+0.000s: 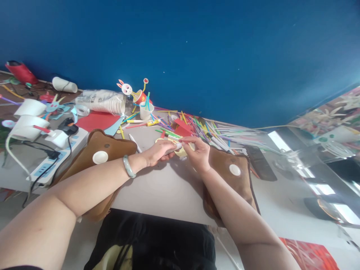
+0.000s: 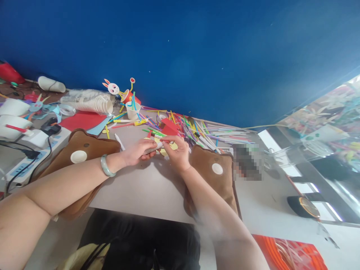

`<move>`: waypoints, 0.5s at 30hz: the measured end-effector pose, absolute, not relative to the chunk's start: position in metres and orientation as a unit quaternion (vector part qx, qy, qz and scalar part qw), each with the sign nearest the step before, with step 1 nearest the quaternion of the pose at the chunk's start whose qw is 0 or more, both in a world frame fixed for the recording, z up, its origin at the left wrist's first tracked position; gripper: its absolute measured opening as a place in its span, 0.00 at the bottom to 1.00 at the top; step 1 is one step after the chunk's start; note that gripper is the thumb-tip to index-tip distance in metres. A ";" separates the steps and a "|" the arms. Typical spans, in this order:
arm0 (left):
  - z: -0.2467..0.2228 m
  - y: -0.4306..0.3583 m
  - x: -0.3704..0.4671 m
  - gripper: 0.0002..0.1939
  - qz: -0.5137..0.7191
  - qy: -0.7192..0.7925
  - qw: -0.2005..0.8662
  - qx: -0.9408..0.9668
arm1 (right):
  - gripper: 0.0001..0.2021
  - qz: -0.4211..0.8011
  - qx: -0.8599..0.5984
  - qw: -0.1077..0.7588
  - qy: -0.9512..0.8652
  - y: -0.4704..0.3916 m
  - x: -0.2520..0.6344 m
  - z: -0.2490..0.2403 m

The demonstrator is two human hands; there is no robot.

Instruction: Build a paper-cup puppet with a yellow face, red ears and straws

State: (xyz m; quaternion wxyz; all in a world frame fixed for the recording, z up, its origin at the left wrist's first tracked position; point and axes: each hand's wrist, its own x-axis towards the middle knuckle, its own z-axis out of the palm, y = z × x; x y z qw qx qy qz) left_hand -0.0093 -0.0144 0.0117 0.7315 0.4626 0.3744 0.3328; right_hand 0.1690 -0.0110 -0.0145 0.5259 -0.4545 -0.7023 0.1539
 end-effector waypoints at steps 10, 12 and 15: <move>0.016 -0.015 -0.010 0.10 0.321 0.371 0.772 0.404 | 0.08 0.129 -0.427 0.538 -0.716 -0.015 0.166 -0.010; 0.014 -0.014 -0.011 0.09 0.319 0.359 0.786 0.388 | 0.09 0.117 -0.422 0.541 -0.718 -0.016 0.165 -0.008; 0.010 -0.010 -0.012 0.07 0.325 0.351 0.803 0.354 | 0.10 0.097 -0.423 0.541 -0.720 -0.016 0.166 -0.006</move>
